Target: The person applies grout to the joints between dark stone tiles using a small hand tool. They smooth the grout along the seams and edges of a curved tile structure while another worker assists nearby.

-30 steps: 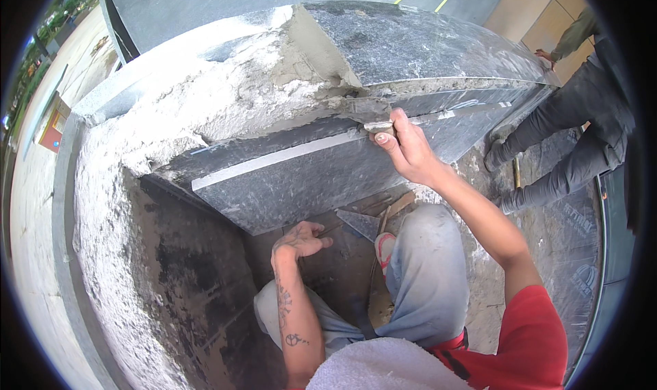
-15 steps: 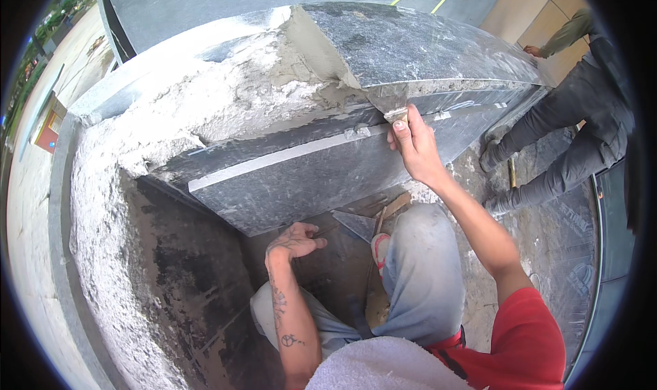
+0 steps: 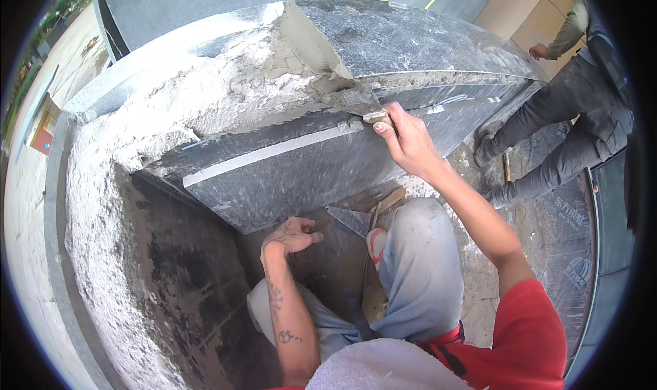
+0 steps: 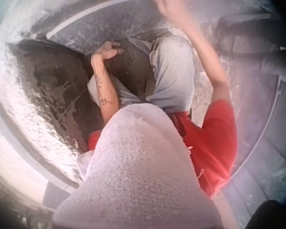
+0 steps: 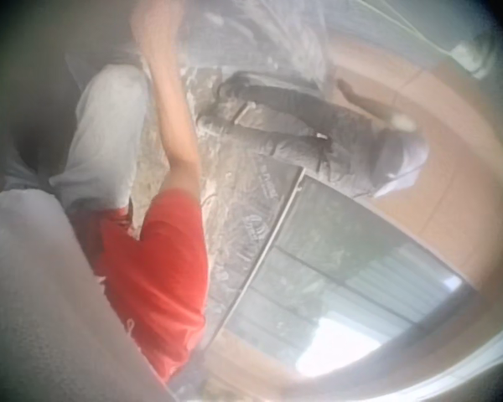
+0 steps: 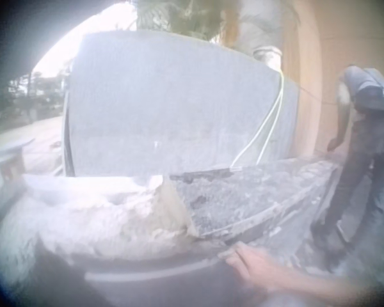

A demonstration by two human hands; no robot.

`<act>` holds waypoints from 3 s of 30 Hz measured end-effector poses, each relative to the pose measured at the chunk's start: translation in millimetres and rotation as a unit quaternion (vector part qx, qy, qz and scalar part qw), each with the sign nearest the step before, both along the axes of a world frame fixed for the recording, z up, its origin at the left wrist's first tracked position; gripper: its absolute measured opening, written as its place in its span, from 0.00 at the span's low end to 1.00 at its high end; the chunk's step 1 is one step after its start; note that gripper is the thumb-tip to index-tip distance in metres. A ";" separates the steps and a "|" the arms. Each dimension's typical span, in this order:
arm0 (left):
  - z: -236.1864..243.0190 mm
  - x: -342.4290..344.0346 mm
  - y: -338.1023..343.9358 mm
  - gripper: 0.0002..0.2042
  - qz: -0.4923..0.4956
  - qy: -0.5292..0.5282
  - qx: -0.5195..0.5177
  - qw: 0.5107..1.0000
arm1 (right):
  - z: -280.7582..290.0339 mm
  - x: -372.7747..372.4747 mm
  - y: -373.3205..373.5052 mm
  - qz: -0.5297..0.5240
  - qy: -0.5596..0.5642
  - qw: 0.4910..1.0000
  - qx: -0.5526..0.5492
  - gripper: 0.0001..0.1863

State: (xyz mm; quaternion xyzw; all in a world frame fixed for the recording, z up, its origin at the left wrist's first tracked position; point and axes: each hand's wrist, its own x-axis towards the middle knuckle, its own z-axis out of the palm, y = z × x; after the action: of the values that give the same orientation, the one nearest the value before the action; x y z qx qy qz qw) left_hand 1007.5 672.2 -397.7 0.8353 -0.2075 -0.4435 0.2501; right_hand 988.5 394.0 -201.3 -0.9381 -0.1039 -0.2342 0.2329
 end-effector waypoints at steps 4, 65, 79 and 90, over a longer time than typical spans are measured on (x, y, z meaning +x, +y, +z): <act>54.8 -16.2 -10.9 0.34 0.042 0.011 0.014 0.999 | -12.5 3.1 -22.7 -0.025 -0.063 0.998 -0.017 0.14; 71.1 -15.8 -3.1 0.31 0.110 0.019 0.032 0.993 | -24.0 -14.6 -30.5 0.047 0.186 0.906 0.378 0.15; 72.1 -19.4 -5.7 0.31 0.121 0.019 0.032 0.992 | 63.3 -7.8 -0.6 -0.059 0.150 0.987 -0.023 0.18; 78.9 -12.1 -3.9 0.33 0.088 0.066 0.047 0.993 | 54.0 -31.3 -1.3 0.031 0.254 0.967 0.009 0.16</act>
State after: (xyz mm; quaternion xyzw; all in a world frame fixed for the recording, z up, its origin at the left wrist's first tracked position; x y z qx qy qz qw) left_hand 995.4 668.3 -318.8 0.8299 -0.0951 -0.4836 0.2616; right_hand 957.2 392.6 -147.3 -0.9610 -0.0684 0.0180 0.2674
